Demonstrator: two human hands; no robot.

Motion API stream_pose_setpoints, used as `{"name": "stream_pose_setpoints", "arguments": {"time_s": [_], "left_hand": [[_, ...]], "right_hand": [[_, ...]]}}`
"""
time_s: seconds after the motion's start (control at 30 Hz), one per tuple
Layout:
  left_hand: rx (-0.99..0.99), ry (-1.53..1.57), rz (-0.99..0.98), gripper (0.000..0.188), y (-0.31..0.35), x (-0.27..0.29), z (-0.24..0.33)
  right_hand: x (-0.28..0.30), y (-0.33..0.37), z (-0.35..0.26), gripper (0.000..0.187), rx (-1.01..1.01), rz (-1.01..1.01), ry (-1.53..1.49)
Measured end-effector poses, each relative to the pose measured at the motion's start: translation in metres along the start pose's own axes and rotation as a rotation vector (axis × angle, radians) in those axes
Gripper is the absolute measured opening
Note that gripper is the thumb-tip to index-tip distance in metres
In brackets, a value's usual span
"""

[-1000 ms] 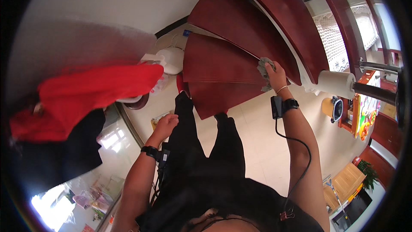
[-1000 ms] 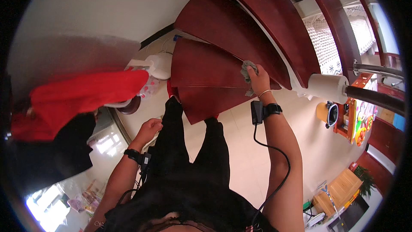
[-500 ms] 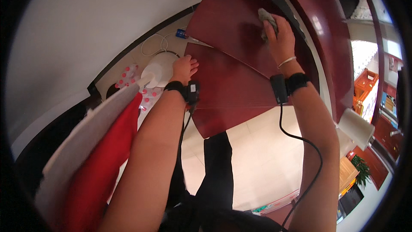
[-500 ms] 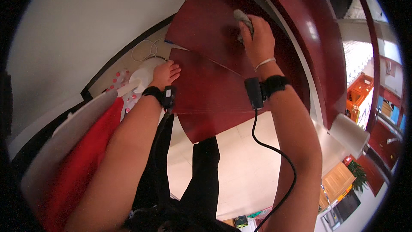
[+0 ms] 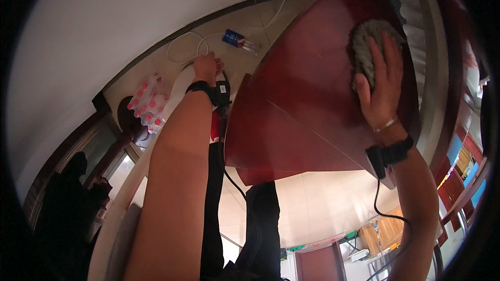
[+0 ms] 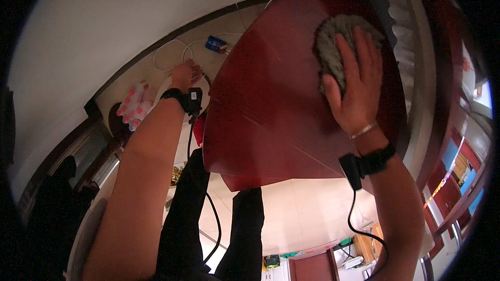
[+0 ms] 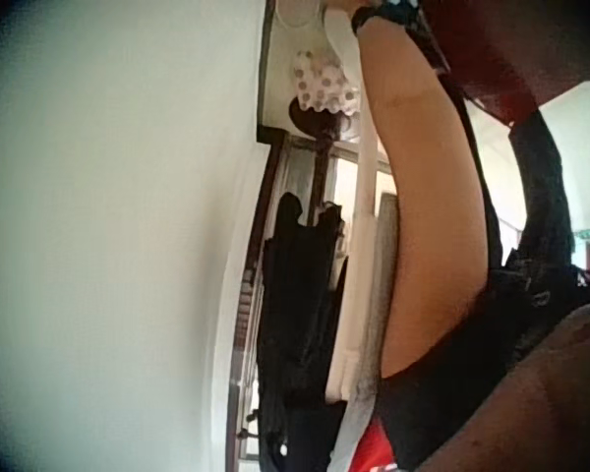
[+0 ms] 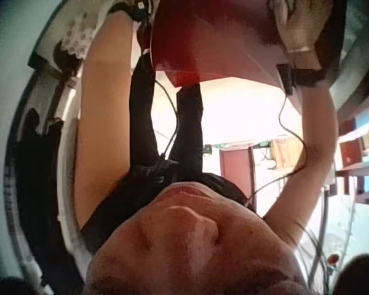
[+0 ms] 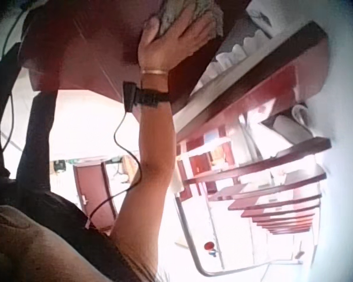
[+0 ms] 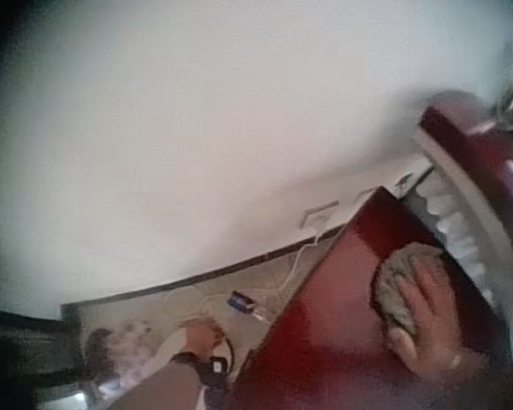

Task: The person wipes the floor around a furniture base and various items with a cloth, then walks to a sink to rinse the cloth by hand.

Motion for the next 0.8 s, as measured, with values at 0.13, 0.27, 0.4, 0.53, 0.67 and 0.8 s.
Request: {"name": "stream_pose_setpoints", "arguments": {"time_s": [0.13, 0.27, 0.4, 0.53, 0.67, 0.8], "left_hand": [[-0.363, -0.878, -0.113, 0.033, -0.092, 0.078, 0.044], [-0.349, -0.882, 0.190, 0.057, -0.093, -0.012, 0.007], [-0.770, -1.593, 0.218, 0.070, -0.097, -0.038, 0.017], [-0.982, -2.092, -0.088, 0.069, -0.103, -0.063, 0.006], [-0.583, -2.221, 0.015, 0.062, -0.144, -0.042, -0.006], [-0.301, -1.982, 0.206, 0.053, -0.142, -0.020, -0.032]], "right_hand": [[-0.007, -0.009, -0.025, 0.057, 0.009, 0.046, -0.076], [-0.001, -0.007, 0.002, 0.059, 0.053, -0.018, 0.026], [-0.005, -0.008, 0.005, 0.062, 0.067, -0.040, 0.020], [-0.004, 0.005, 0.009, 0.069, 0.113, -0.078, 0.075], [-0.004, 0.006, 0.011, 0.071, 0.068, -0.086, 0.036], [-0.005, 0.013, 0.022, 0.071, 0.105, -0.084, 0.012]]}}
Point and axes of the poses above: each hand's wrist, its own y-axis away from the middle knuckle, its own x-axis out of the back of the hand, z = x × y, the point moved 2 cm from there along -y, towards the middle knuckle, and after that the axes turned 9 degrees about y, right-handed, at the moved point
